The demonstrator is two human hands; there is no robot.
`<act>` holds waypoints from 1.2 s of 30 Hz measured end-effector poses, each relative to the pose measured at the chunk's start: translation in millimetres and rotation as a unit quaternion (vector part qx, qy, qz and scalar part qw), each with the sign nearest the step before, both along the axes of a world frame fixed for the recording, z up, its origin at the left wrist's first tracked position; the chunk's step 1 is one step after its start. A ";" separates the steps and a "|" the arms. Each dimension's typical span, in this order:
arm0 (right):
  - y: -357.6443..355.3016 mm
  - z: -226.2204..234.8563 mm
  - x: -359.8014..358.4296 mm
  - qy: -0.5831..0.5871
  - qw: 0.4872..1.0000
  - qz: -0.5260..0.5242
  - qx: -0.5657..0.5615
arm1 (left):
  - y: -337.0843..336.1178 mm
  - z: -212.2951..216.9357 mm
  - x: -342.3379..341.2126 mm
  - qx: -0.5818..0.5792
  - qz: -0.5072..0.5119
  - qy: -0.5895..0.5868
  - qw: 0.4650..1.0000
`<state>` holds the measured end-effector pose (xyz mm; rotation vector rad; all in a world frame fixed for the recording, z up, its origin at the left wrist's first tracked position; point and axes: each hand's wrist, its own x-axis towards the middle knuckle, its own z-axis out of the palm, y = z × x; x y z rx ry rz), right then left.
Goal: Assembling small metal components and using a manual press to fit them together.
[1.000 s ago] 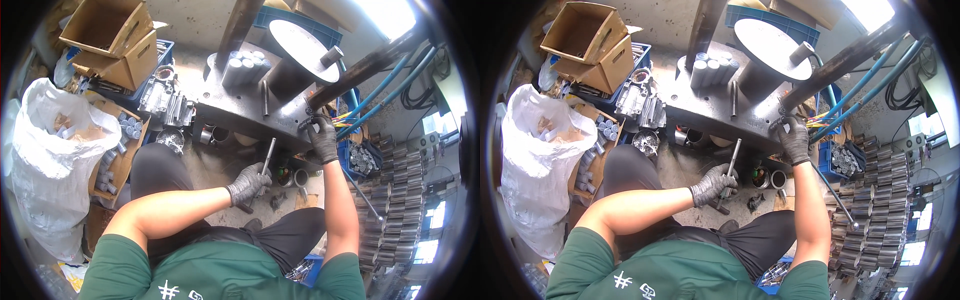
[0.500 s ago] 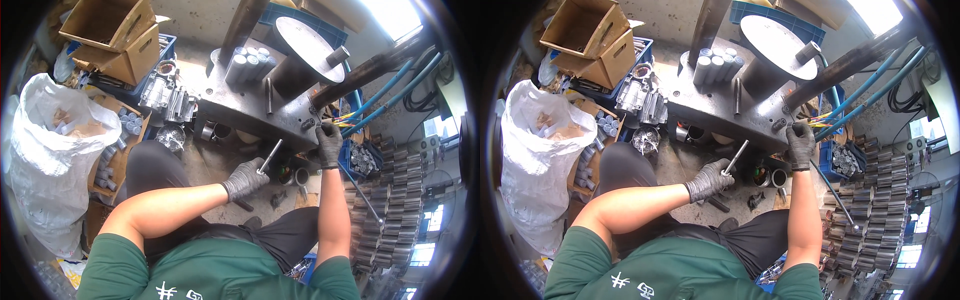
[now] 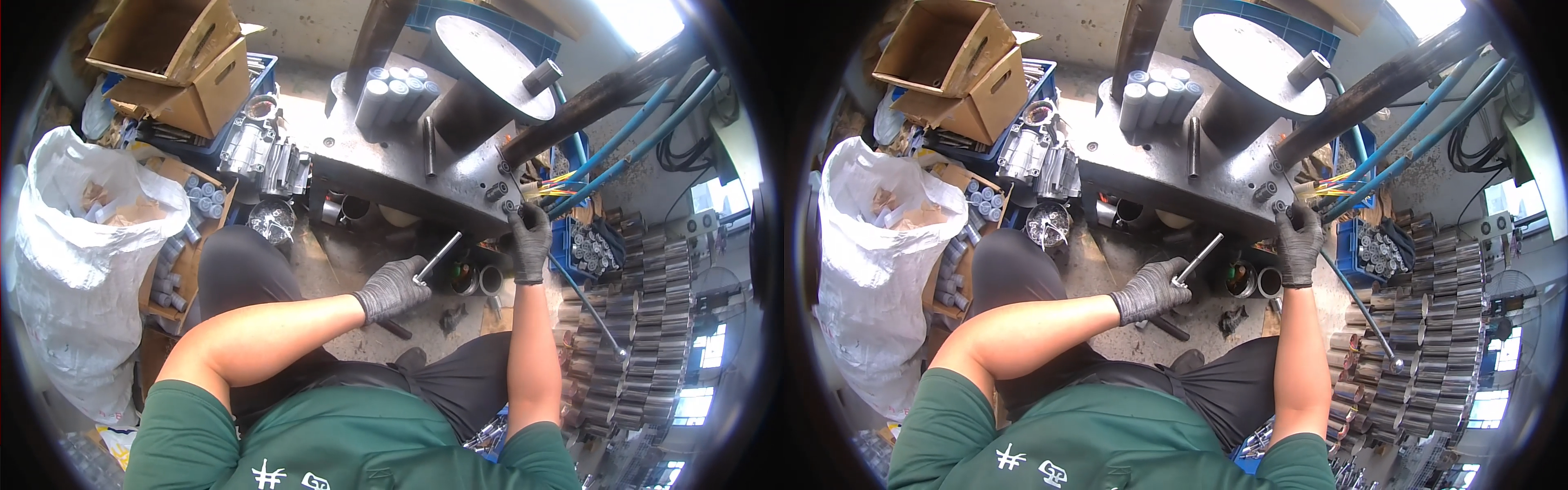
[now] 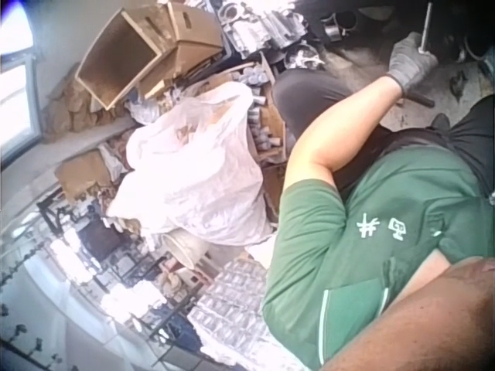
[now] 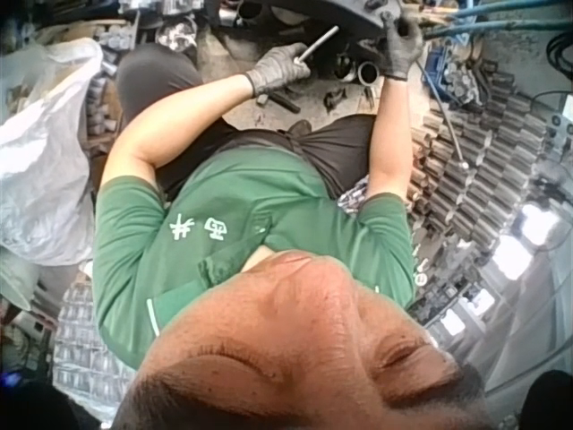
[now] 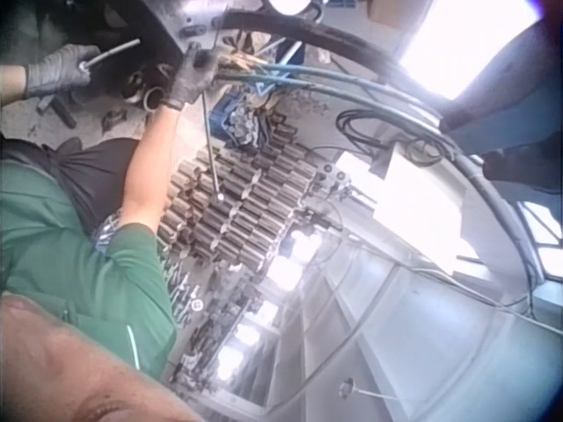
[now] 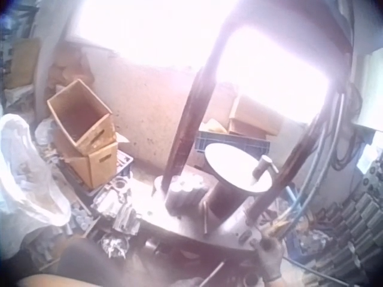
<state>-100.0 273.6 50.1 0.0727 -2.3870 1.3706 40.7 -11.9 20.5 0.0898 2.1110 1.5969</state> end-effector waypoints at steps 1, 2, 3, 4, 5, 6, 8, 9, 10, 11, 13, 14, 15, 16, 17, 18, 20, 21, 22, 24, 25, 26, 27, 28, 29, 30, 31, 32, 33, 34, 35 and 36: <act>-5.7 -3.7 9.2 0.001 0.999 -0.001 -0.037 | -0.2 1.2 0.6 -0.009 -0.008 0.002 1.000; -9.3 -4.2 22.5 -0.045 0.993 0.024 -0.109 | -0.6 2.2 -0.2 -0.010 -0.016 0.017 1.000; -14.3 -5.3 38.9 -0.090 0.979 0.045 -0.178 | -0.7 2.8 -0.7 -0.015 -0.023 0.019 0.999; -24.4 -10.4 54.5 -0.141 0.953 0.049 -0.265 | -0.5 2.9 -0.6 -0.010 -0.025 0.030 0.999; -34.4 -14.8 68.5 -0.167 0.918 0.088 -0.349 | -0.5 2.5 -1.1 -0.016 -0.033 0.042 0.998; -44.4 -19.4 81.3 -0.195 0.907 0.071 -0.367 | -0.7 1.8 -2.0 -0.033 -0.040 0.050 0.997; -59.5 -27.4 98.9 -0.239 0.874 0.071 -0.417 | -0.7 -0.5 -2.0 -0.026 -0.042 0.059 0.997; -64.5 -30.4 103.1 -0.242 0.870 0.078 -0.423 | -1.1 -1.8 -0.8 -0.033 -0.046 0.061 0.997; -67.9 -32.8 106.3 -0.252 0.862 0.078 -0.432 | -2.6 -3.1 -0.4 -0.021 -0.049 0.056 0.997; -69.3 -34.7 108.3 -0.254 0.855 0.088 -0.444 | -4.0 -4.5 -0.1 -0.021 -0.053 0.042 0.997; -68.2 -36.5 106.6 -0.267 0.845 0.094 -0.454 | -6.6 -6.5 -1.2 -0.029 -0.066 0.039 0.997; -67.5 -37.5 105.6 -0.273 0.844 0.099 -0.450 | -8.3 -7.3 -3.0 -0.049 -0.074 0.055 0.994; -66.8 -38.3 105.0 -0.278 0.844 0.102 -0.448 | -10.1 -7.9 -4.2 -0.078 -0.082 0.071 0.991; -66.0 -38.8 104.6 -0.279 0.850 0.102 -0.435 | -12.2 -8.2 -4.4 -0.086 -0.085 0.075 0.990; -65.8 -39.4 104.1 -0.277 0.847 0.108 -0.441 | -13.8 -8.3 -5.0 -0.080 -0.091 0.075 0.990; -65.8 -39.8 103.6 -0.271 0.871 0.119 -0.393 | -15.0 -8.3 -5.7 -0.090 -0.086 0.081 0.989; -64.7 -39.1 102.0 -0.246 0.924 0.121 -0.267 | -17.1 -8.4 -7.0 -0.118 -0.087 0.084 0.986; -62.9 -37.7 100.5 -0.234 0.925 0.122 -0.274 | -18.1 -8.6 -7.6 -0.120 -0.097 0.087 0.984; -59.9 -35.3 98.6 -0.232 0.938 0.149 -0.210 | -19.1 -9.0 -8.3 -0.143 -0.102 0.101 0.979; -52.5 -29.3 94.7 -0.224 0.954 0.175 -0.094 | -20.3 -10.6 -10.1 -0.179 -0.112 0.134 0.968; -48.5 -26.0 93.0 -0.227 0.955 0.161 -0.101 | -20.6 -11.8 -10.7 -0.194 -0.115 0.145 0.963; -44.7 -22.9 91.5 -0.244 0.948 0.187 -0.077 | -22.1 -12.9 -11.1 -0.211 -0.128 0.170 0.954; -41.1 -20.0 90.8 -0.256 0.942 0.211 -0.045 | -23.2 -14.0 -11.4 -0.238 -0.143 0.190 0.942; -39.2 -18.2 90.2 -0.291 0.932 0.209 -0.050 | -23.3 -15.2 -11.3 -0.232 -0.151 0.195 0.941; -36.9 -16.5 90.1 -0.282 0.934 0.210 -0.061 | -23.5 -16.1 -10.9 -0.235 -0.152 0.205 0.938; -35.2 -15.3 90.4 -0.277 0.930 0.233 -0.067 | -23.7 -16.5 -10.1 -0.245 -0.156 0.214 0.933; -33.9 -14.4 90.5 -0.276 0.926 0.249 -0.068 | -23.7 -16.4 -9.5 -0.239 -0.161 0.217 0.933; -31.0 -13.2 92.1 -0.280 0.918 0.260 -0.101 | -23.5 -16.0 -8.6 -0.220 -0.156 0.212 0.939; -28.5 -12.3 93.0 -0.281 0.920 0.253 -0.103 | -23.6 -14.9 -7.9 -0.201 -0.151 0.205 0.946; -26.0 -11.3 93.3 -0.292 0.904 0.271 -0.154 | -24.2 -13.4 -8.4 -0.191 -0.157 0.213 0.945; -24.4 -10.7 93.7 -0.301 0.886 0.288 -0.205 | -25.1 -11.5 -8.6 -0.192 -0.163 0.215 0.944; -24.1 -10.6 93.3 -0.298 0.887 0.285 -0.208 | -26.4 -9.3 -8.7 -0.209 -0.176 0.215 0.938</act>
